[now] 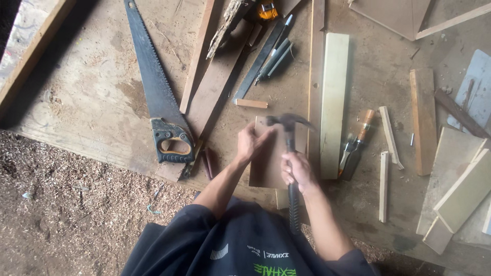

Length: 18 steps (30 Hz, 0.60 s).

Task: The person hammers nails into a small rectangular wooden board using a claw hammer. They repeatedly position nails and strike them until the board is secured. The person flips the board over at the end to inspect the other side.

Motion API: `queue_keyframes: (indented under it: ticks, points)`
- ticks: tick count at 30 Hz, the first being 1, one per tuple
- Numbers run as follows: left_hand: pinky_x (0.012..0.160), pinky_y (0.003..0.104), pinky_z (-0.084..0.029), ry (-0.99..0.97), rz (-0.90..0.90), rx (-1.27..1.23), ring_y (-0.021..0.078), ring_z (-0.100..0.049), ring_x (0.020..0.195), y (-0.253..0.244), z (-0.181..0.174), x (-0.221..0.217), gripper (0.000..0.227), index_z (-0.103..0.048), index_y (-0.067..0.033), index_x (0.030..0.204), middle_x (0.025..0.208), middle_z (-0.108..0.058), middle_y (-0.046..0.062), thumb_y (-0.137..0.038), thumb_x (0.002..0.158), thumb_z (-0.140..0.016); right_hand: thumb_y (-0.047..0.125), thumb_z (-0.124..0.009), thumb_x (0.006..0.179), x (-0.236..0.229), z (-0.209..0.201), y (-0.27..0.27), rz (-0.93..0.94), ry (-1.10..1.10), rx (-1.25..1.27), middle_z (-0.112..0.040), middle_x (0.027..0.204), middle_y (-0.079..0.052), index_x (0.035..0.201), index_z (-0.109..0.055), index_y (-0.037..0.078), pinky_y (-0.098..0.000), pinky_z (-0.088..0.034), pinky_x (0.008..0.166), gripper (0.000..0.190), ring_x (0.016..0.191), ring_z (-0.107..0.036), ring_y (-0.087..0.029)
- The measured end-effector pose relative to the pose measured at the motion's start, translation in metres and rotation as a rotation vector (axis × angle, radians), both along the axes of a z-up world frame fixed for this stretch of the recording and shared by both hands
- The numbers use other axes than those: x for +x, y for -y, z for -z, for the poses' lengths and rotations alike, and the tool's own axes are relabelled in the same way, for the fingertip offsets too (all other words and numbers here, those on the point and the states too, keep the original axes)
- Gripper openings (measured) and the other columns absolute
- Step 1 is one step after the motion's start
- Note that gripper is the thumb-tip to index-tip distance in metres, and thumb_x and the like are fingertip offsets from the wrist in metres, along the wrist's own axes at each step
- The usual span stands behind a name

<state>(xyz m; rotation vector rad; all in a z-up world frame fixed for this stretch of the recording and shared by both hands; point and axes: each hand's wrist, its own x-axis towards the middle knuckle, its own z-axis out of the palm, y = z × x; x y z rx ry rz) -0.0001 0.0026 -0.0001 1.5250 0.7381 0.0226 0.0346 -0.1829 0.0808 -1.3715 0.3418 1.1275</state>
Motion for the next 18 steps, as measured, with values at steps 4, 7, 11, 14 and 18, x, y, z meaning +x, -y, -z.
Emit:
queue_keyframes:
  ticks: [4,7,11,14,18]
  points:
    - [0.072,0.034,-0.062,0.109,-0.043,0.036,0.0185,-0.077,0.082,-0.002,0.007,0.004,0.045,-0.075,-0.0037,0.111,0.093,-0.08,0.014,-0.039,0.084,-0.083,0.028,-0.059,0.096,0.0,0.003,-0.006,0.077,0.059,0.031,-0.042,0.048,0.001,0.063,-0.045,0.011,-0.03,-0.037,0.03,0.039,0.031,-0.041,-0.011]
    - [0.067,0.036,-0.06,-0.055,0.009,0.016,0.019,-0.074,0.076,0.008,0.008,-0.005,0.044,-0.075,-0.0027,0.108,0.086,-0.079,0.016,-0.04,0.085,-0.082,0.026,-0.059,0.096,-0.012,0.007,-0.002,-0.025,0.044,-0.076,-0.044,0.051,0.002,0.067,-0.048,0.011,-0.031,-0.04,0.032,0.035,0.034,-0.042,-0.011]
    - [0.071,0.033,-0.061,0.07,-0.076,-0.062,0.0161,-0.075,0.082,-0.002,0.004,0.002,0.046,-0.074,-0.0033,0.11,0.094,-0.079,0.012,-0.041,0.085,-0.082,0.025,-0.059,0.095,-0.006,0.015,-0.008,0.038,0.08,0.045,-0.045,0.051,0.001,0.066,-0.048,0.009,-0.0314,-0.038,0.03,0.035,0.033,-0.042,-0.011]
    - [0.073,0.033,-0.06,0.102,-0.056,0.044,0.0174,-0.074,0.082,-0.002,0.001,-0.007,0.045,-0.074,-0.0031,0.113,0.095,-0.079,0.012,-0.039,0.086,-0.083,0.025,-0.059,0.094,-0.014,0.017,-0.006,0.026,0.081,0.003,-0.045,0.051,0.001,0.066,-0.049,0.01,-0.0313,-0.037,0.029,0.034,0.033,-0.042,-0.011]
    - [0.067,0.033,-0.06,-0.047,-0.007,-0.087,0.0173,-0.074,0.077,0.003,-0.003,0.001,0.045,-0.074,-0.007,0.117,0.093,-0.079,0.013,-0.037,0.084,-0.079,0.023,-0.06,0.094,-0.012,0.017,-0.002,-0.042,0.078,-0.054,-0.046,0.053,0.002,0.07,-0.051,0.012,-0.0308,-0.039,0.032,0.028,0.035,-0.043,-0.011]
